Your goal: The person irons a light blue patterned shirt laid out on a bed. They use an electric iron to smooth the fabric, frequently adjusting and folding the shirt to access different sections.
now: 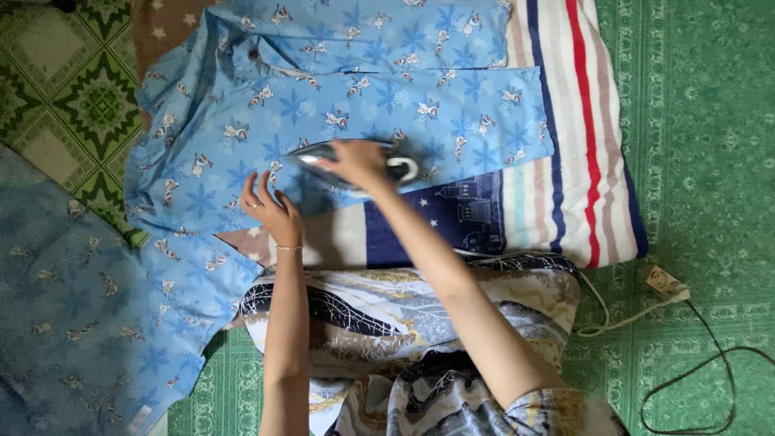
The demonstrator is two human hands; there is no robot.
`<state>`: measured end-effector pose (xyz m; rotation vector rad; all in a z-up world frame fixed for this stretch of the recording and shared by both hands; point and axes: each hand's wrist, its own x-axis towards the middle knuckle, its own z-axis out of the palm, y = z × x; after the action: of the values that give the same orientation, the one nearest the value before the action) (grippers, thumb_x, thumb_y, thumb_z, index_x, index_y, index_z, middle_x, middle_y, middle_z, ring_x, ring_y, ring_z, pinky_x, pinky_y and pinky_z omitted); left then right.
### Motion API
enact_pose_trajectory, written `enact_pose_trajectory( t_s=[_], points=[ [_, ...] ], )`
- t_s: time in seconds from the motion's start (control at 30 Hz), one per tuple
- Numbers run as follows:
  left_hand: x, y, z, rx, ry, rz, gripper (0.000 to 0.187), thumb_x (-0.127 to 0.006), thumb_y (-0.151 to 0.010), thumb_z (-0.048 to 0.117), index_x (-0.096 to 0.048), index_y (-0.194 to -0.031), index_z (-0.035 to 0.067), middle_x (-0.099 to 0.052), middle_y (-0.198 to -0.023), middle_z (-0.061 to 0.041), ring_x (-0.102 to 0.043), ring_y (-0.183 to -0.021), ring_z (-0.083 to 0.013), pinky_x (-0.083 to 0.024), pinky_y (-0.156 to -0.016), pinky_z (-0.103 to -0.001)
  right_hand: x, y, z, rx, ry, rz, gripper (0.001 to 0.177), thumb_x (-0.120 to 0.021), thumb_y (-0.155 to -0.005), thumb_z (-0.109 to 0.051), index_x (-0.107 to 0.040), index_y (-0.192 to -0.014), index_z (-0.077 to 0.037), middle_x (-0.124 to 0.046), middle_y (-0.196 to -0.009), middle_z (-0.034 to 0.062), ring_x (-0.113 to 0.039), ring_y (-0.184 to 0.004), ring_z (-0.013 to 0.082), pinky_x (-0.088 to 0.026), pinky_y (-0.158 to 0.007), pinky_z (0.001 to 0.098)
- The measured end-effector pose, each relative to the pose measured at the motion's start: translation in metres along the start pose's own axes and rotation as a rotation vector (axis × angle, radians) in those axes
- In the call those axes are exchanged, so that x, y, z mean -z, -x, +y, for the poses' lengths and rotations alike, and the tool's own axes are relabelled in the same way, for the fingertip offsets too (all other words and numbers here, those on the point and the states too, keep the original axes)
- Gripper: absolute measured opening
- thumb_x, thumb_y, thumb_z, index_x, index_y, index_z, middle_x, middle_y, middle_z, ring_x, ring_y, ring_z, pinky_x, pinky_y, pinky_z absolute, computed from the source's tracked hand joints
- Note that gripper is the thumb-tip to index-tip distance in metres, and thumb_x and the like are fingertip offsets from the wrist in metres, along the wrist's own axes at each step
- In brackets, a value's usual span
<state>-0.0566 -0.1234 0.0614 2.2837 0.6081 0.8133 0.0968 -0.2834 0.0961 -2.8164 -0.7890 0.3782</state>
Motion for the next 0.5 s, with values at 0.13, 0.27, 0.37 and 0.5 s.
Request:
enact_pose_trajectory(
  t_s=[0.13, 0.27, 0.37, 0.5],
  points=[
    [0.007, 0.001, -0.01, -0.001, 0.047, 0.036, 0.047, -0.058, -0.092, -0.007, -0.059, -0.137, 0.004, -0.048, -0.148, -0.019, -0.039, -0.139, -0.04, -0.031, -0.119, -0.053, -0.017, -0.03, -0.043, 0.328, 0.065, 0.287, 0.067, -0.06, -0.085, -0.079, -0.073, -0.107, -0.017, -0.069, -0.063, 0.0082, -0.07, -0.061, 0.0286, -0.053, -0.059, 0.0411],
    [0.012, 0.001, -0.024, 0.006, -0.007, 0.048, 0.044, -0.058, -0.09, -0.006, -0.062, -0.133, 0.004, -0.049, -0.145, -0.021, -0.039, -0.136, -0.0417, -0.033, -0.116, -0.053, -0.021, -0.041, -0.036, 0.433, -0.039, 0.33, 0.066, -0.065, -0.082, -0.074, -0.073, -0.106, -0.013, -0.071, -0.069, 0.0139, -0.072, -0.066, 0.0347, -0.057, -0.059, 0.0454],
    [0.006, 0.004, -0.035, -0.068, -0.076, -0.017, 0.039, -0.059, -0.09, -0.007, -0.067, -0.126, 0.006, -0.052, -0.145, -0.02, -0.043, -0.134, -0.0407, -0.033, -0.116, -0.054, -0.022, -0.04, -0.008, 0.373, -0.044, 0.331, 0.06, -0.069, -0.082, -0.069, -0.072, -0.103, -0.014, -0.072, -0.075, 0.014, -0.073, -0.073, 0.0378, -0.058, -0.063, 0.0485],
    [-0.027, 0.008, -0.031, -0.131, 0.007, -0.141, 0.037, -0.061, -0.086, -0.005, -0.066, -0.122, 0.006, -0.053, -0.144, -0.019, -0.045, -0.137, -0.0401, -0.037, -0.117, -0.054, 0.001, -0.023, 0.064, 0.23, -0.167, 0.24, 0.062, -0.072, -0.078, -0.057, -0.068, -0.121, -0.012, -0.073, -0.075, 0.0143, -0.072, -0.069, 0.0373, -0.055, -0.057, 0.0501]
  ],
)
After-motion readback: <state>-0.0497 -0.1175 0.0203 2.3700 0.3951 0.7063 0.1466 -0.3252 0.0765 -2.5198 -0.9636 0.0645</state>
